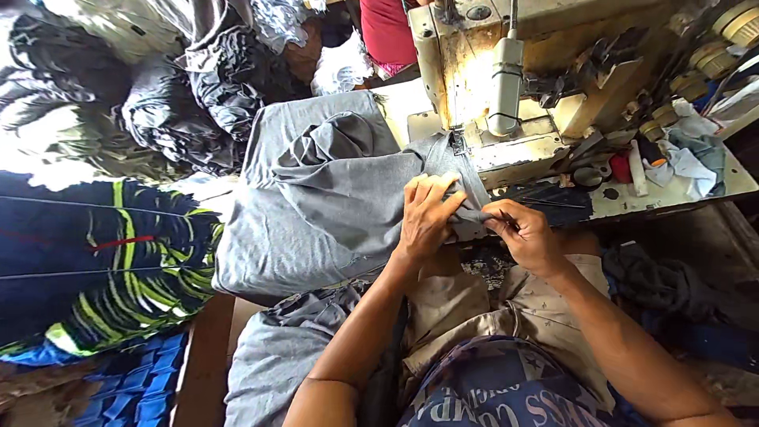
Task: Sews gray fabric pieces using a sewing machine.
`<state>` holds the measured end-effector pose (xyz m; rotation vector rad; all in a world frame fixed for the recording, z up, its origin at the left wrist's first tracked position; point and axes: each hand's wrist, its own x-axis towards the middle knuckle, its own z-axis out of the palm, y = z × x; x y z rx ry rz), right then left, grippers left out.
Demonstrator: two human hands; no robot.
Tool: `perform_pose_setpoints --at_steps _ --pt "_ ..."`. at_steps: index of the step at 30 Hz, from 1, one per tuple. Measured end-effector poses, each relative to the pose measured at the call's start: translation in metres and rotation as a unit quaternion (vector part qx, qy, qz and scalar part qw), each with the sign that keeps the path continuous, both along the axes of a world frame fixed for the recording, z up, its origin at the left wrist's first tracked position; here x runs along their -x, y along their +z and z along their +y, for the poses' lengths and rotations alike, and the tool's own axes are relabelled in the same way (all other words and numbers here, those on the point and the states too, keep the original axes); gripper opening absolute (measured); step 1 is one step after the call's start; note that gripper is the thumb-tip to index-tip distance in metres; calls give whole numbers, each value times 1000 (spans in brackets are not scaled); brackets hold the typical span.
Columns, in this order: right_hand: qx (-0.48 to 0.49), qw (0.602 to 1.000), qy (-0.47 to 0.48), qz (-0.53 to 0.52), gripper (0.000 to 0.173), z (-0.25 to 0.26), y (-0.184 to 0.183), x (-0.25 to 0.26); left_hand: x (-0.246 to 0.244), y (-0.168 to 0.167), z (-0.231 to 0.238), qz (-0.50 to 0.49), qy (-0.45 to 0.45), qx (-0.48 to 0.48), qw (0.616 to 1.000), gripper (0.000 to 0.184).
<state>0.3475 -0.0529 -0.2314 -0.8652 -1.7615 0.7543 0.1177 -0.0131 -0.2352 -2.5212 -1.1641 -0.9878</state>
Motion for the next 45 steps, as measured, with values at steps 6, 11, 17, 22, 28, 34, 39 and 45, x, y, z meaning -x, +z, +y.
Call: perform_pose_setpoints --at_steps 6,11,17,22,28,34,39,45 --pt "57 997 -42 31 12 -2 1 5 -1 30 0 60 11 35 997 9" --pt "86 992 -58 67 15 18 -2 17 2 48 14 89 27 33 995 9" --pt "66 994 -53 70 14 40 3 25 12 57 33 87 33 33 995 20" --pt "26 998 -48 0 12 40 13 22 21 63 24 75 18 111 991 22" --pt "8 999 -49 17 12 35 20 22 -17 34 10 -30 32 54 998 46" --pt "-10 998 -47 36 11 34 14 20 -9 20 26 -43 29 -9 999 23" --pt "-5 998 -29 62 12 33 4 18 -1 25 23 -26 21 5 999 18" --pt "-5 997 -20 69 12 33 3 18 0 30 24 -5 29 2 1000 12"
